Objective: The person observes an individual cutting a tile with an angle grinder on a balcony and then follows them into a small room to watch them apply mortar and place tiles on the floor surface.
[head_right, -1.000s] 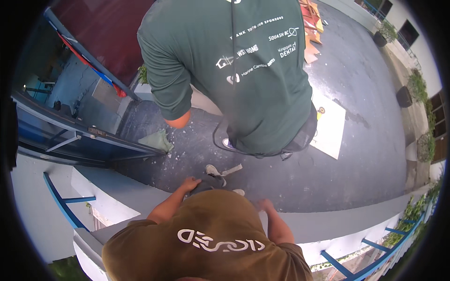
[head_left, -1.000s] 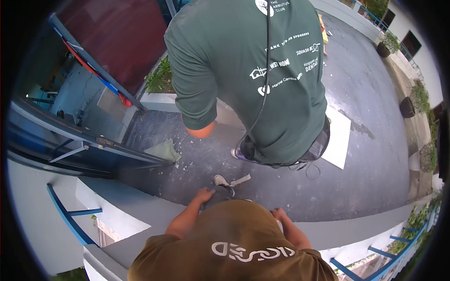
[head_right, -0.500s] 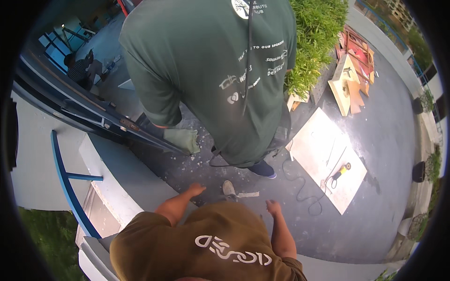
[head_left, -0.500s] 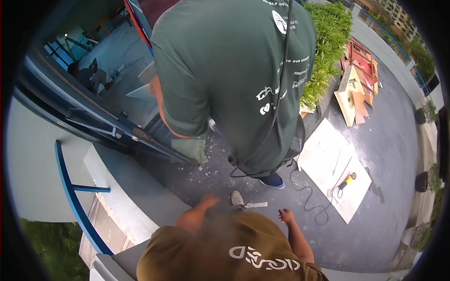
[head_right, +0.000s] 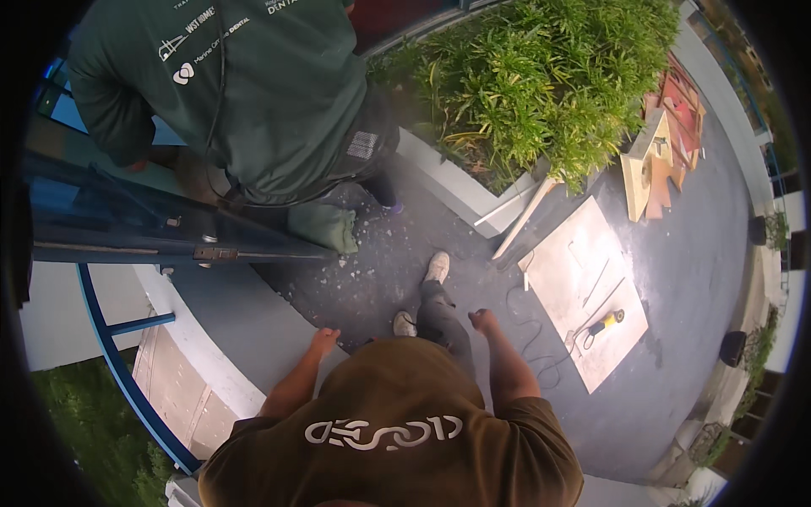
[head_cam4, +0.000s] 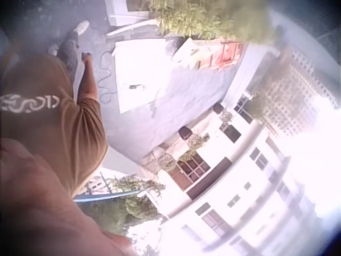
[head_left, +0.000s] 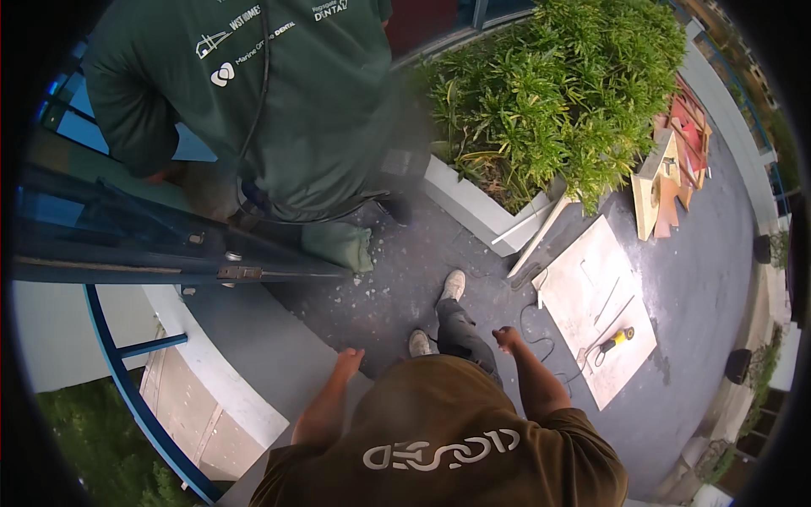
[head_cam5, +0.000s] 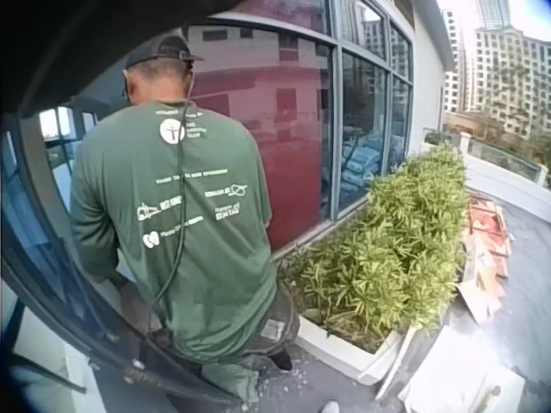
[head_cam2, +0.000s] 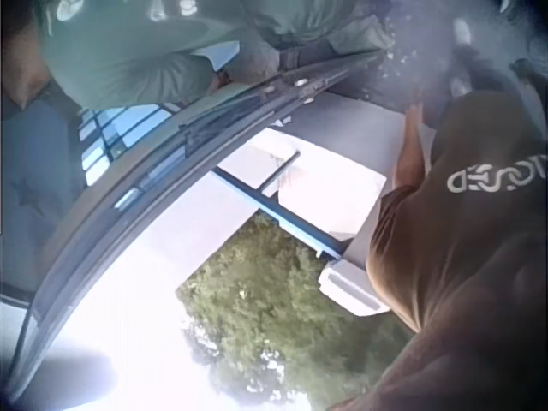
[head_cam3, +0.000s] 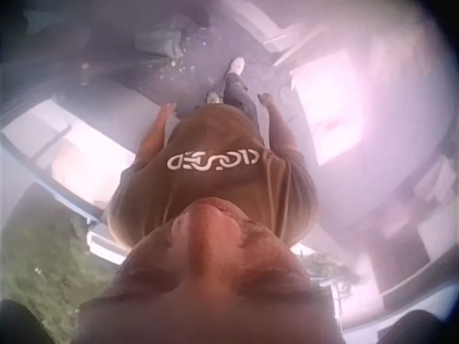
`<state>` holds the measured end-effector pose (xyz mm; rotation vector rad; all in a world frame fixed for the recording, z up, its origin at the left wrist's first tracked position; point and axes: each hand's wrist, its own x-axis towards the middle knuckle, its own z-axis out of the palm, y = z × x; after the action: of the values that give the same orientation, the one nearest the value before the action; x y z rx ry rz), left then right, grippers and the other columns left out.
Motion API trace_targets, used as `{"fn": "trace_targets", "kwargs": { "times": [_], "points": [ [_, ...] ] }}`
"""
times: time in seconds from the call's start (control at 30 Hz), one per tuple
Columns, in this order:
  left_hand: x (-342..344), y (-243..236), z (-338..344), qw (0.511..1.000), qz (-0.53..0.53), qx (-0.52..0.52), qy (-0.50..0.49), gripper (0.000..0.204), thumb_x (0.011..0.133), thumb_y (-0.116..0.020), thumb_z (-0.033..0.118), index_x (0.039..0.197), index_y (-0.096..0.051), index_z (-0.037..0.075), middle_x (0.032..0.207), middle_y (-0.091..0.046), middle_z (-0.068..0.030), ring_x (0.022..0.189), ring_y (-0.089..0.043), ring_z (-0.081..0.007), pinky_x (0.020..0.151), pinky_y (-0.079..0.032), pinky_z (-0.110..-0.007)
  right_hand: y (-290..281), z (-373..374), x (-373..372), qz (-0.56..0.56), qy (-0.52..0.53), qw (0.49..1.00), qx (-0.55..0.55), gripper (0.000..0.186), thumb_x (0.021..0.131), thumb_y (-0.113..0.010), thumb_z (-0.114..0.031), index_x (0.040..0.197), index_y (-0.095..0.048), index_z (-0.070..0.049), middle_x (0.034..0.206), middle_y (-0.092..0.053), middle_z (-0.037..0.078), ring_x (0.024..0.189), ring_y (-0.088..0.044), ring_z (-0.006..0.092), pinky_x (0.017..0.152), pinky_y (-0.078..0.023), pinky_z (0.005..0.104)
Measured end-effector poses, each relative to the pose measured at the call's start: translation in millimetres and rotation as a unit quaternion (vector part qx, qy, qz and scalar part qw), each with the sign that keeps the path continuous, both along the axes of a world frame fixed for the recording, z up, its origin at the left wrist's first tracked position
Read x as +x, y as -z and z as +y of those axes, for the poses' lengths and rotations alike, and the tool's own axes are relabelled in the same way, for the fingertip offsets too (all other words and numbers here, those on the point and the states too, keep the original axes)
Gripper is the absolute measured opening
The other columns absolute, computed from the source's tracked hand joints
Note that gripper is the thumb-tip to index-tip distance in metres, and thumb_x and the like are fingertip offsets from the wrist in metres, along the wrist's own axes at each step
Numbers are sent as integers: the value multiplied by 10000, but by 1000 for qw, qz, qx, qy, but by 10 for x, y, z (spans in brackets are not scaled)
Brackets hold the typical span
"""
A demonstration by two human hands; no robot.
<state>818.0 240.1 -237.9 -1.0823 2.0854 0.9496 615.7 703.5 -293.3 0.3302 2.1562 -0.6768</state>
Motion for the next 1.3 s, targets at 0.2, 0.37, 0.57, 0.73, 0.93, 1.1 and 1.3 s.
{"fn": "trace_targets", "kwargs": {
  "times": [0.2, 0.37, 0.57, 0.73, 0.93, 1.1, 1.3],
  "points": [
    [10, -121, -17, 925, -82, 84, -361, 384, 853, -567, 408, 787, -596, 30, 648, -585, -88, 643, -595, -250, 539, -455, -397, -264, -660, -1548, 9, -128, 992, 2, 397, 807, -590, -439, 714, -594, -53, 562, -572, 87, 440, -526, 195, 430, -428, 347],
    [-725, -448, 156, 858, -9, 147, -492, 343, 858, -567, 379, 717, -543, 68, 555, -470, -20, 495, -496, -159, 444, -391, -296, -313, -1273, -2967, 166, -315, 935, 0, 404, 797, -593, -394, 732, -616, 3, 610, -618, 170, 515, -592, 275, 563, -488, 396],
    [-1396, -254, 60, 834, -57, 172, -521, 355, 835, -607, 402, 717, -562, 71, 605, -528, -45, 508, -519, -161, 444, -407, -309, -245, -2399, -4269, 58, -317, 947, 12, 431, 785, -589, -415, 868, -658, 2, 929, -634, 256, 927, -614, 389, 812, -480, 428],
    [-1711, 228, -382, 888, -21, 125, -441, 438, 823, -630, 440, 781, -606, 4, 694, -603, -107, 582, -571, -234, 485, -441, -404, -210, -3656, -4637, -53, -291, 955, -13, 287, 859, -597, -315, 740, -508, -69, 540, -479, 38, 413, -465, 156, 360, -354, 293],
    [-2498, 831, -2228, 948, 154, -147, -238, 475, 797, -646, 434, 941, -618, -17, 862, -649, -195, 829, -624, -299, 760, -481, -375, -369, -5491, -5004, 0, -508, 856, -99, 327, 860, -584, -337, 701, -530, -56, 581, -530, 41, 469, -505, 141, 411, -407, 293],
    [-3984, -779, -3824, 783, 356, -40, -508, 442, 824, -653, 321, 1087, -586, -28, 955, -656, -193, 879, -635, -242, 765, -474, -319, -335, -6728, -5711, 63, -582, 810, -42, 385, 836, -576, -382, 623, -524, -66, 533, -521, 60, 436, -497, 165, 409, -413, 323],
    [-3562, -173, -4144, 821, 228, -9, -524, 456, 823, -646, 352, 1069, -588, -28, 873, -661, -175, 790, -621, -243, 739, -482, -345, -716, -8542, -5600, 143, -538, 825, -96, 361, 746, -644, -364, 838, -639, -16, 820, -649, 202, 795, -639, 335, 707, -503, 402]
  ]
}}
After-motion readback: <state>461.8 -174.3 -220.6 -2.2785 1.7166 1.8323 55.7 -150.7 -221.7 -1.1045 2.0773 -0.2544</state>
